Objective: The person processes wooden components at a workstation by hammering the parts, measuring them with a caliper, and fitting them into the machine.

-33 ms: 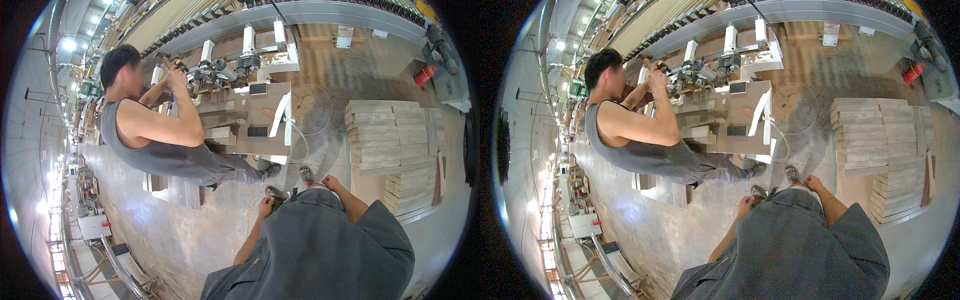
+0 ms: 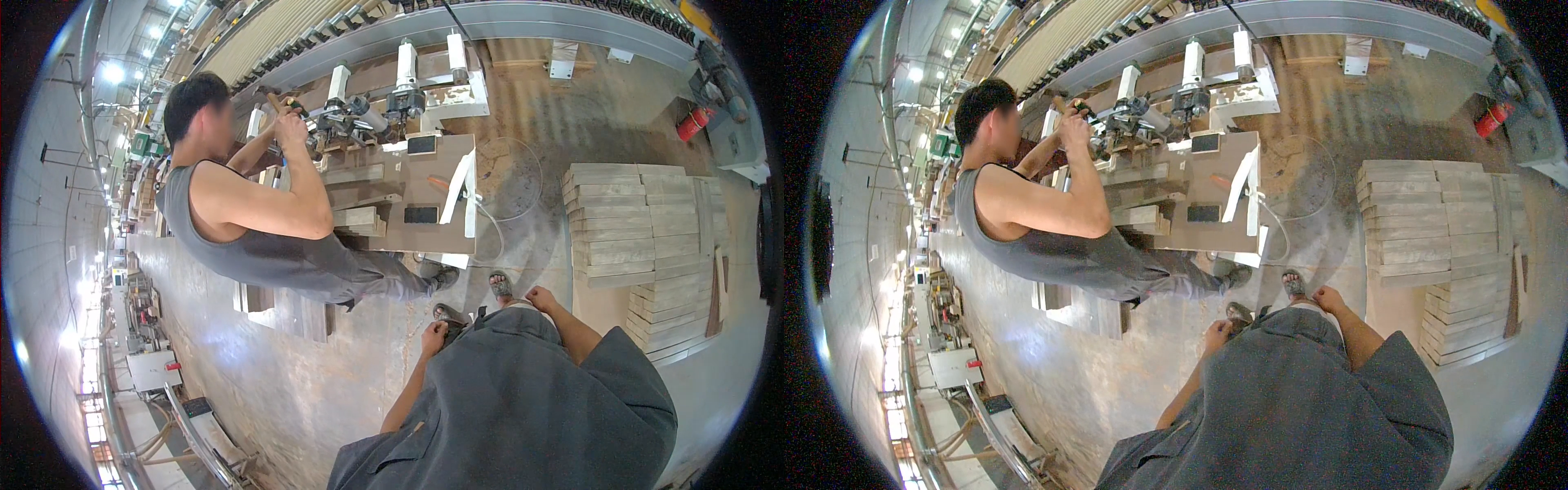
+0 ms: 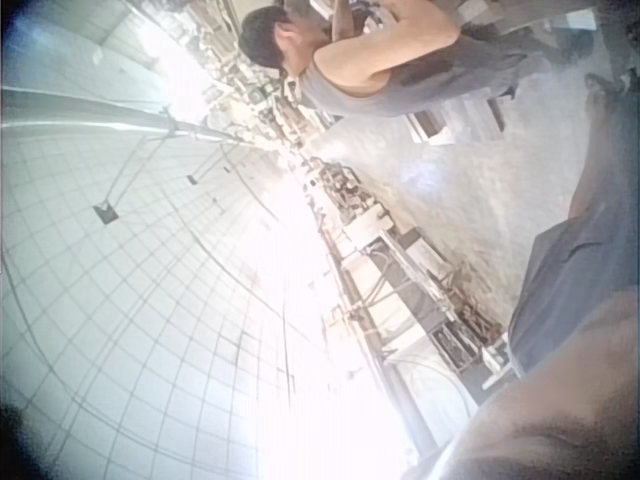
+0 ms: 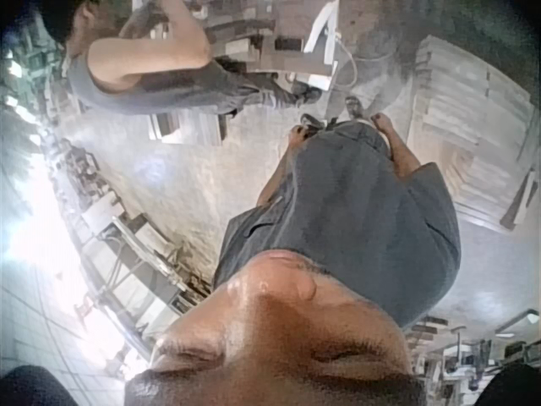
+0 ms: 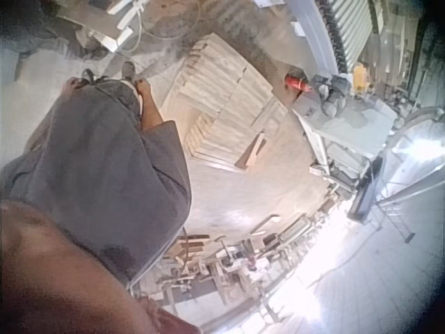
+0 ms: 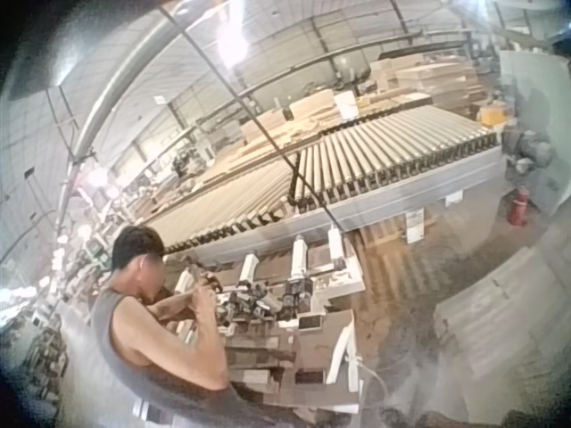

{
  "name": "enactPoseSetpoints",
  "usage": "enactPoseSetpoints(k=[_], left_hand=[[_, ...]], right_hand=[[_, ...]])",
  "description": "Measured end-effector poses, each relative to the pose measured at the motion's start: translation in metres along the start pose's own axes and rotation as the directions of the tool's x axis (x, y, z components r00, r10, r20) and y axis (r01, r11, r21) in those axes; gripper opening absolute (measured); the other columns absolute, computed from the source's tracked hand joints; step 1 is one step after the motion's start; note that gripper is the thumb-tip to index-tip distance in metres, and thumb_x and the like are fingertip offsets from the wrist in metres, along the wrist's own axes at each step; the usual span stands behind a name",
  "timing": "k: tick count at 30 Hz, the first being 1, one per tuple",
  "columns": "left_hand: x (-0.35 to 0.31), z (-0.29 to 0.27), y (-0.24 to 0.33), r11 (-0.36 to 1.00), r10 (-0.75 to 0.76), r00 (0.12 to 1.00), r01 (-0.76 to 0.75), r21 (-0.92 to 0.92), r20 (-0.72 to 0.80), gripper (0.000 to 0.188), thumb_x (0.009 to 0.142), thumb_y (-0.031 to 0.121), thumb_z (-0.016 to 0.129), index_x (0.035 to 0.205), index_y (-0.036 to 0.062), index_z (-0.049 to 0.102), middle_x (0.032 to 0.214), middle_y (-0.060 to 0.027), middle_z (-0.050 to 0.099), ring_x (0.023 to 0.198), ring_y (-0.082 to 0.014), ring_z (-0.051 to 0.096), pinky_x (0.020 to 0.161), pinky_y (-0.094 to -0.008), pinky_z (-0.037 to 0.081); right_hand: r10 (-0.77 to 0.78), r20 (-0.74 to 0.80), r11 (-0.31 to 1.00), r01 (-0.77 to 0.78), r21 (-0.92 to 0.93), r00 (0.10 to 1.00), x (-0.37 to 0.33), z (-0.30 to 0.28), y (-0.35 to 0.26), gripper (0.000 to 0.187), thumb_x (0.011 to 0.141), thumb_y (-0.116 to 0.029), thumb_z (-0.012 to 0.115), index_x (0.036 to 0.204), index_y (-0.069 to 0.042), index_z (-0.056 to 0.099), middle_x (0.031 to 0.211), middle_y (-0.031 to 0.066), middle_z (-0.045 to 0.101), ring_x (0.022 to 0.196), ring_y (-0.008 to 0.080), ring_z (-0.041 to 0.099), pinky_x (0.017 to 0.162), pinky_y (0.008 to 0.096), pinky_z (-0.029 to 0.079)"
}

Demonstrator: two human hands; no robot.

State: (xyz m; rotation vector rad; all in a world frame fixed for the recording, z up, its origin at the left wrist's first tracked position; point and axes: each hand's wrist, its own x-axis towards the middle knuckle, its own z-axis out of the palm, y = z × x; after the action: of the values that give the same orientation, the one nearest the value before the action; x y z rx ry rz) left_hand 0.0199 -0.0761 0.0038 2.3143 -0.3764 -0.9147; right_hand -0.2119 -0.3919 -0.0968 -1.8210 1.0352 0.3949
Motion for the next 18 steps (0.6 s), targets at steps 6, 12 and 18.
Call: enactPoseSetpoints(k=[6, 12, 18], left_hand=[[-0.001, -0.001, 0.008, 0.999, -0.038, 0.999, 0.038, 0.013, 0.0, 0.033, 0.083, 0.037, 0.06, 0.097, 0.0081, 0.064, 0.08, -0.0078, 0.066, 0.077, -0.0206, 0.063, 0.071, -0.032, 0.048], [0.0, 0.0, 0.004, 0.997, 0.025, 1.0, -0.024, 0.076, -0.014, 0.032, 0.083, 0.037, 0.059, 0.095, 0.0083, 0.064, 0.08, -0.007, 0.067, 0.077, -0.0204, 0.064, 0.07, -0.032, 0.048], [0.003, 0.003, -0.01, 0.999, -0.019, 1.0, 0.019, 0.042, -0.005, 0.033, 0.083, 0.039, 0.059, 0.096, 0.0084, 0.064, 0.081, -0.0078, 0.067, 0.078, -0.0217, 0.064, 0.071, -0.0328, 0.048]], right_hand=[[0.023, 0.009, 1.0, -0.023, 0.005, 1.0, 0.001, -0.001, -0.002, 0.034, 0.076, -0.035, 0.06, 0.088, -0.005, 0.067, 0.091, 0.016, 0.065, 0.087, 0.0297, 0.061, 0.077, 0.0355, 0.047], [0.017, 0.03, 1.0, -0.017, 0.009, 0.999, 0.003, -0.001, 0.001, 0.034, 0.076, -0.035, 0.06, 0.088, -0.004, 0.066, 0.091, 0.0166, 0.065, 0.087, 0.0302, 0.061, 0.077, 0.0359, 0.047], [0.044, 0.029, 0.998, -0.045, 0.042, 0.999, -0.004, -0.006, -0.011, 0.035, 0.077, -0.036, 0.06, 0.089, -0.004, 0.066, 0.092, 0.0176, 0.064, 0.087, 0.0315, 0.061, 0.077, 0.0371, 0.048]])
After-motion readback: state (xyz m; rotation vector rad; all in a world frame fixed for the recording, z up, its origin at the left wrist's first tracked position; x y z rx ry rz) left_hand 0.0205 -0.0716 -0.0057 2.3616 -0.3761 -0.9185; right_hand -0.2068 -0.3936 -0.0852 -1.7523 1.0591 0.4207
